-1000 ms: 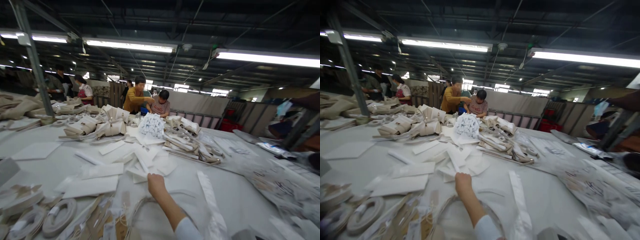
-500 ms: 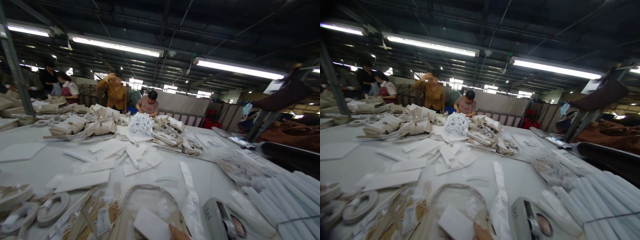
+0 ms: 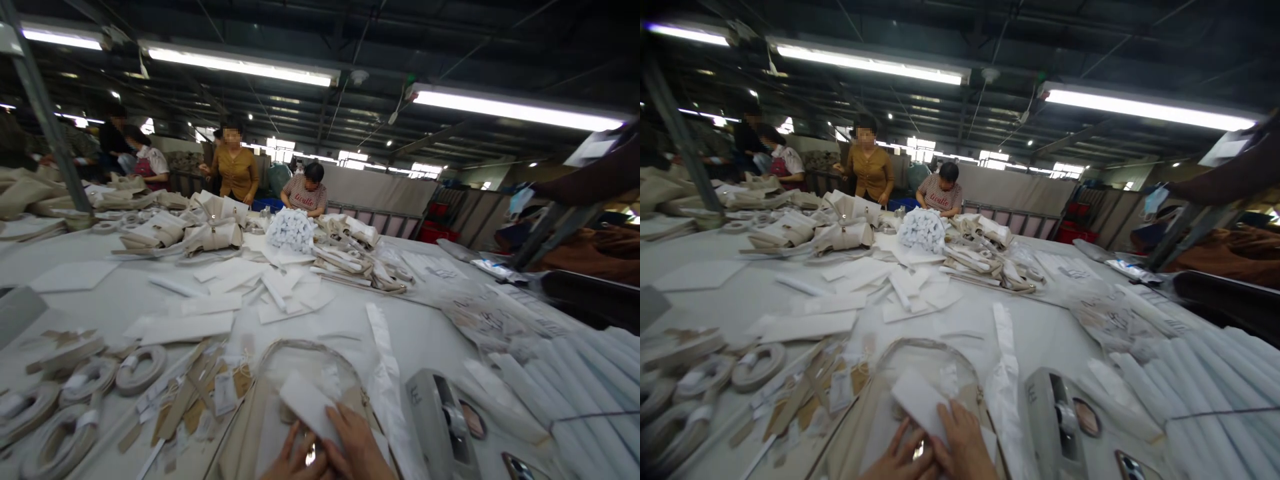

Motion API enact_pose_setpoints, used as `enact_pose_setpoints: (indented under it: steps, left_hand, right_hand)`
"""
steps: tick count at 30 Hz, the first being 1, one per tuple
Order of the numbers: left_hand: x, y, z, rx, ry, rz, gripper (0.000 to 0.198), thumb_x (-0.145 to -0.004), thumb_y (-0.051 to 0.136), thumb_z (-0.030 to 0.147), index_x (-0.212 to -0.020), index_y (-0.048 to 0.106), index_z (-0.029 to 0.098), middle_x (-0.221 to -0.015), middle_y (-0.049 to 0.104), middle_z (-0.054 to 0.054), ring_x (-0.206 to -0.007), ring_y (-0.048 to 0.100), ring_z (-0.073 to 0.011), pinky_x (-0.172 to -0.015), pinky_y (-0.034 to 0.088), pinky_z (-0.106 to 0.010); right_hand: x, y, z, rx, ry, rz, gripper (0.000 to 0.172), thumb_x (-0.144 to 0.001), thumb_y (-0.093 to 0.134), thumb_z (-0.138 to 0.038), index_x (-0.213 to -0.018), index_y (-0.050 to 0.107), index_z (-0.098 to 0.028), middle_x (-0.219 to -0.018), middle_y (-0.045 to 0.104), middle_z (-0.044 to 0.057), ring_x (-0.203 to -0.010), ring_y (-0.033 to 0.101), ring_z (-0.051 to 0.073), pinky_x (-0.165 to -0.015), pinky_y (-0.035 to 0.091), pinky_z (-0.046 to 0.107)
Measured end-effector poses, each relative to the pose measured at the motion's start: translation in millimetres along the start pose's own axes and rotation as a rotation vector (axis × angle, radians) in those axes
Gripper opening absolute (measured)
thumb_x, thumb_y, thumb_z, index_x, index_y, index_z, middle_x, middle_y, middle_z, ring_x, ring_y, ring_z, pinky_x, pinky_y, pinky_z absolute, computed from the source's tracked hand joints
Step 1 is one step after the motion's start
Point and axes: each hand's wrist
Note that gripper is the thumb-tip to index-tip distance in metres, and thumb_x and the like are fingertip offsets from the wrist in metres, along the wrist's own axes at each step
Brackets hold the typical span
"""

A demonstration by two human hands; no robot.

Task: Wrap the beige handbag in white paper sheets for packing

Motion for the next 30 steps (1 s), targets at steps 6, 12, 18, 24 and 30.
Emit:
enact_pose_setpoints:
  steps: [6,12,18,24,30]
  left_hand:
    - [20,-23.9,5,0.062,0.071,0.13,0.038,-0.093,0.047,0.049,-0.114,0.055,0.018,-0.111,0.063,-0.006,-0.081,0.052,-0.0137,-0.081,0.045,-0.03]
    - [20,-33.6,8,0.097,0.121,0.036,0.021,-0.096,0.044,0.022,-0.113,0.054,0.015,-0.108,0.064,-0.005,-0.07,0.049,-0.012,-0.066,0.041,-0.026]
    - [21,-28.5,9,-0.006,0.116,0.081,0.024,-0.096,0.048,0.024,-0.117,0.052,0.015,-0.112,0.064,-0.006,-0.069,0.053,-0.0109,-0.059,0.038,-0.027]
    - [25,-22.7,11,0.029,0.121,0.122,0.02,-0.094,0.051,0.022,-0.112,0.054,0.014,-0.09,0.066,0.0,-0.073,0.058,-0.0114,-0.066,0.043,-0.025]
    - [27,-22.6,8,-0.024,0.096,0.163,0.017,-0.094,0.05,0.024,-0.109,0.054,0.017,-0.088,0.064,-0.001,-0.072,0.058,-0.0106,-0.066,0.045,-0.023]
  right_hand:
    - [-3,-14,-17,-0.069,0.075,-0.008,0.046,-0.089,0.053,-0.036,-0.13,0.053,-0.015,-0.132,0.053,0.02,-0.121,0.051,0.031,-0.1,0.045,0.049]
    - [-5,-13,-13,-0.092,0.077,0.003,0.053,-0.085,0.061,-0.042,-0.131,0.053,-0.018,-0.132,0.054,0.018,-0.119,0.053,0.033,-0.099,0.045,0.052]
    - [-6,-49,-17,-0.263,0.033,0.001,0.049,-0.09,0.054,-0.045,-0.135,0.05,-0.026,-0.141,0.047,0.013,-0.129,0.045,0.029,-0.107,0.038,0.051]
    - [-5,-63,-47,-0.319,-0.098,-0.212,0.046,-0.087,0.06,-0.038,-0.132,0.053,-0.031,-0.143,0.044,0.011,-0.132,0.04,0.032,-0.107,0.034,0.056]
    - [-2,-55,-47,-0.304,-0.101,-0.176,0.045,-0.085,0.063,-0.033,-0.129,0.056,-0.032,-0.143,0.045,0.01,-0.13,0.043,0.032,-0.106,0.036,0.057]
Point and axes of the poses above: each hand's wrist, its own x-axis away from the middle knuckle, its own y-axis out of the palm, z = x × y
